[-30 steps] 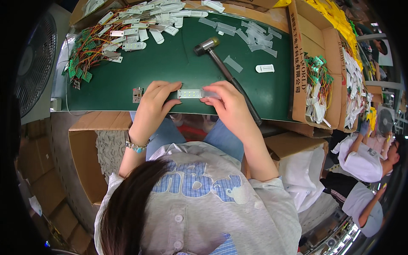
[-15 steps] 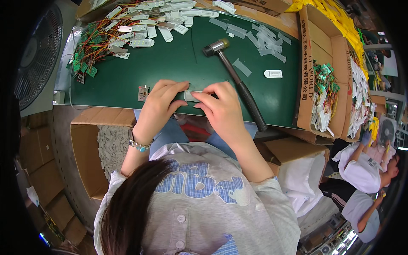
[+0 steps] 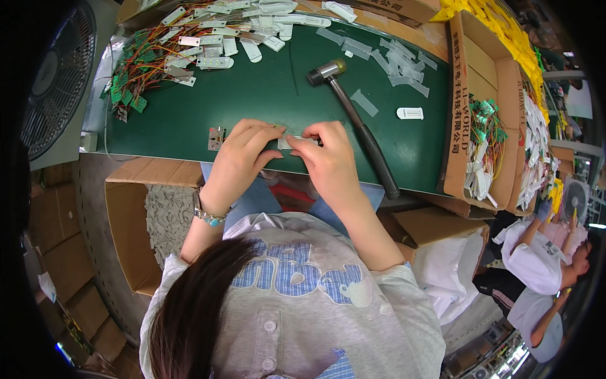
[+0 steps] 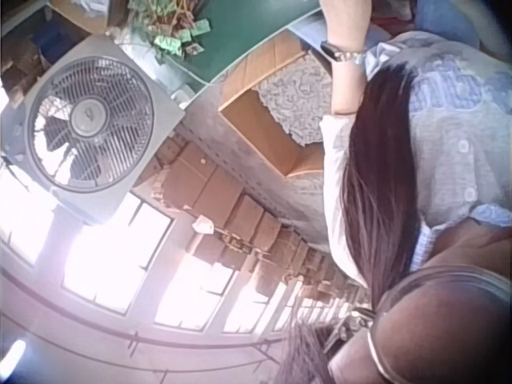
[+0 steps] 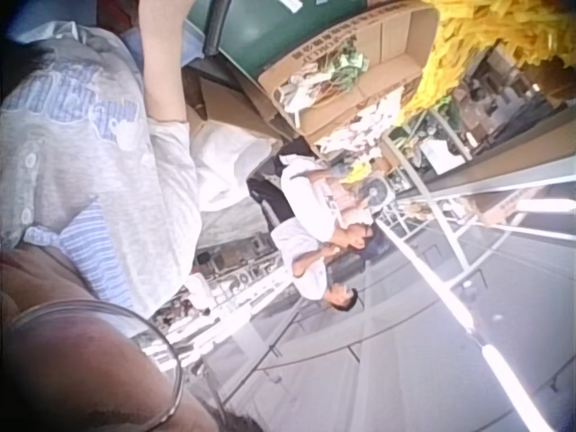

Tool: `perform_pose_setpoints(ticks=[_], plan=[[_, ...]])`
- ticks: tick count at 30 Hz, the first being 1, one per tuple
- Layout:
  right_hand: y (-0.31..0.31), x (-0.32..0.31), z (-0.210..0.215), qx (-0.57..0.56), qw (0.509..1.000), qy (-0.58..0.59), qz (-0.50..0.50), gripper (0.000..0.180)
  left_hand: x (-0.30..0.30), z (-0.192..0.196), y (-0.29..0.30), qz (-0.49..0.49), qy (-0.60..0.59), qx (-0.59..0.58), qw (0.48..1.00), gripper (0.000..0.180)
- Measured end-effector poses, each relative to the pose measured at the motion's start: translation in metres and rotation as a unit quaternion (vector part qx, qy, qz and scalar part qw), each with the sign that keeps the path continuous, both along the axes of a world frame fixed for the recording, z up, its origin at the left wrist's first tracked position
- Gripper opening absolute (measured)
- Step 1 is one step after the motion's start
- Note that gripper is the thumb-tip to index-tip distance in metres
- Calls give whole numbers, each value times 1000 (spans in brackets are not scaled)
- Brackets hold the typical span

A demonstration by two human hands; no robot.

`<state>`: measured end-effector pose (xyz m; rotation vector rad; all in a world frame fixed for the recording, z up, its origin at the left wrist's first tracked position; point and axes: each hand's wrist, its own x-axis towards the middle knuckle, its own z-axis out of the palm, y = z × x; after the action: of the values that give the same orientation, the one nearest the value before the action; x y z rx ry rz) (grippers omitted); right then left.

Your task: The person assembles LED strip components by hand, securing circuit boards and plastic clips with a rubber mallet.

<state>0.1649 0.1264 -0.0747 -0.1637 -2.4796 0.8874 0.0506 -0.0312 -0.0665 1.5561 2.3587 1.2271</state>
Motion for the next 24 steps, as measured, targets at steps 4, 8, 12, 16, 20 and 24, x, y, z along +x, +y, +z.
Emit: perform_pose_setpoints(ticks=[4, 8, 12, 16, 20, 24], plan=[[-1, 3, 0, 107, 994, 3, 4, 31, -2, -5, -1, -9, 17, 5, 1000, 34], [-4, 10, 0, 205, 979, -8, -13, 31, -2, -7, 1, -16, 34, 21, 999, 29], [-2, 16, 4, 213, 977, -20, -8, 37, -1, -10, 1, -16, 29, 32, 999, 27], [17, 37, 27, 191, 974, -33, -114, 47, -2, -8, -1, -19, 41, 35, 998, 27], [34, 72, 48, 259, 893, -307, -203, 34, -1, -6, -1, -21, 32, 41, 998, 26], [57, 82, 42, 122, 914, -352, -159, 29, -2, -7, 1, -24, 35, 42, 998, 26]])
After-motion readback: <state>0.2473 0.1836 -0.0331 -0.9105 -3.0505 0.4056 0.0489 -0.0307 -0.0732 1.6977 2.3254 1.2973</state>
